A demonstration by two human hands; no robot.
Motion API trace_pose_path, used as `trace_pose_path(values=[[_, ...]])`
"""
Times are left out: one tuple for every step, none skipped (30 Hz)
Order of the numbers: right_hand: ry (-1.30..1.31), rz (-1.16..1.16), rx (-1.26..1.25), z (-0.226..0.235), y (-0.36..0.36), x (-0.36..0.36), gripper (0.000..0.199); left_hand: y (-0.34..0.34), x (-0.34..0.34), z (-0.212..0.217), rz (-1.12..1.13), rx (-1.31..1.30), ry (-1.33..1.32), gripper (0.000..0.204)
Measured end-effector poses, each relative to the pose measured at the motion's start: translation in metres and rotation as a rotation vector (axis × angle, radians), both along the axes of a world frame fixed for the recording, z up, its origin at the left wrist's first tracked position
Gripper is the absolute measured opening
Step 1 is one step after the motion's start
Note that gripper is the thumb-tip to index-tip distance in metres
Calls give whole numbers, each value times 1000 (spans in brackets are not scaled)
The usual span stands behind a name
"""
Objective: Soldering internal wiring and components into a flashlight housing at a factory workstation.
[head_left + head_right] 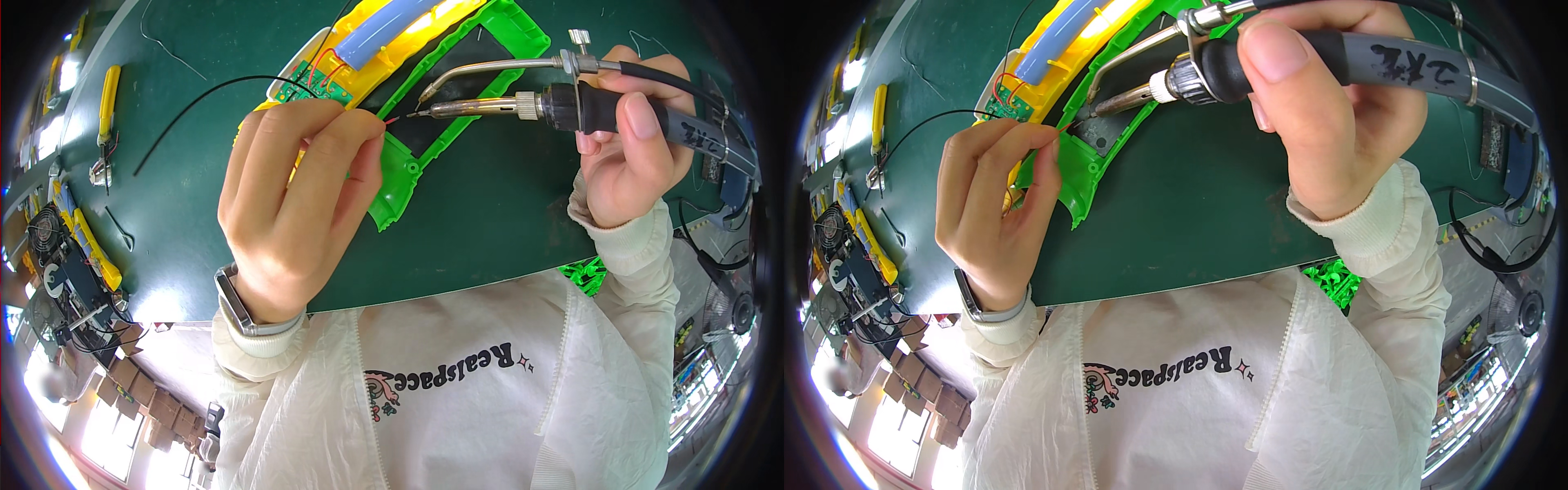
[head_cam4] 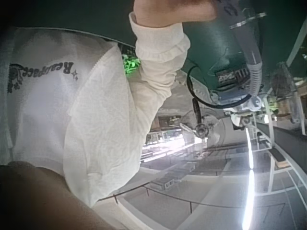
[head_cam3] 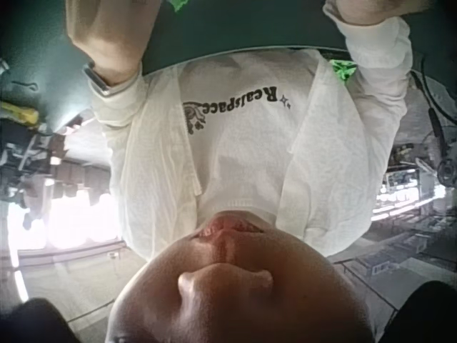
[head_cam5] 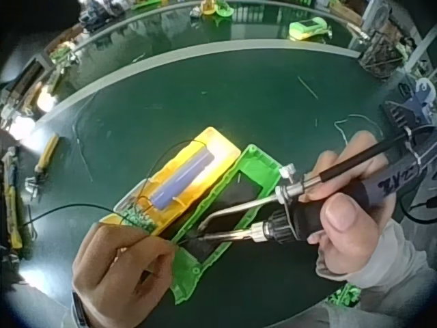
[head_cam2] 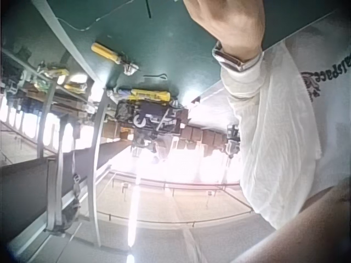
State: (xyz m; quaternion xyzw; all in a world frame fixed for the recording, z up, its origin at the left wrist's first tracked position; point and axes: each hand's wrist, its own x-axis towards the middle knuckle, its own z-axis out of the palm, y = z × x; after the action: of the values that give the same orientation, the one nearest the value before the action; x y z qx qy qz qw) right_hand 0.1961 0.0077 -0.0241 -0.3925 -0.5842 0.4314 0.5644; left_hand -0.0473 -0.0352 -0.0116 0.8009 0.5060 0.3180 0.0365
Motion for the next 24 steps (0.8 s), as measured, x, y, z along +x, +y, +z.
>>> trace_pose_path(values=[[-5, 17, 18, -1, 0, 2, 22, 0, 1, 0, 15, -19, -2, 23], [-5, 14, 14, -3, 0, 3, 22, -1, 2, 1, 12, -22, -2, 23], [-43, -38, 65, -4, 0, 3, 23, -1, 3, 2, 27, -61, -8, 22], [-78, -87, 115, -5, 0, 3, 24, -1, 4, 4, 44, -100, -11, 21], [-75, -89, 112, -6, 0, 3, 24, -2, 6, 6, 43, -102, -8, 21], [-101, -107, 126, -6, 0, 4, 25, -2, 7, 7, 53, -126, -12, 21], [-126, -122, 139, -6, -1, 4, 27, -2, 9, 9, 65, -151, -15, 20], [-123, -121, 136, -4, -2, 5, 27, -3, 10, 11, 66, -154, -12, 20], [-114, -59, 94, -1, -3, 6, 27, -4, 12, 12, 97, -184, -12, 18], [-107, -2, 54, 1, -5, 7, 28, -4, 15, 13, 123, -213, -15, 17], [-107, -4, 52, -1, -3, 9, 28, -5, 17, 14, 121, -215, -14, 17], [-110, -3, 134, -4, 0, 10, 29, -5, 19, 14, 138, -217, -8, 16], [-110, -1, 216, -7, 3, 11, 29, -5, 21, 14, 156, -218, 1, 15], [-108, -3, 214, -10, 5, 15, 29, -6, 23, 13, 156, -220, 4, 15], [-87, -7, 201, -14, 6, 21, 30, -7, 24, 11, 167, -217, -17, 15], [-66, -10, 190, -17, 6, 26, 32, -9, 25, 10, 180, -214, -38, 15], [-64, -9, 188, -15, 5, 30, 32, -10, 26, 9, 181, -216, -36, 15], [-45, 76, 144, -11, 4, 33, 28, -12, 26, 8, 198, -207, -46, 15], [-28, 159, 98, -9, 3, 35, 27, -13, 27, 8, 211, -199, -57, 15], [-28, 157, 96, -12, 5, 35, 27, -13, 28, 8, 209, -201, -57, 15], [-307, 103, 466, -17, 10, 35, 32, -13, 28, 8, 195, -202, -69, 14], [-582, 47, 835, -21, 14, 34, 43, -13, 28, 8, 185, -204, -79, 14], [-578, 48, 833, -20, 14, 37, 43, -13, 29, 8, 187, -205, -76, 14], [-639, 115, 838, -16, 15, 45, 53, -14, 29, 9, 194, -207, -73, 14]])
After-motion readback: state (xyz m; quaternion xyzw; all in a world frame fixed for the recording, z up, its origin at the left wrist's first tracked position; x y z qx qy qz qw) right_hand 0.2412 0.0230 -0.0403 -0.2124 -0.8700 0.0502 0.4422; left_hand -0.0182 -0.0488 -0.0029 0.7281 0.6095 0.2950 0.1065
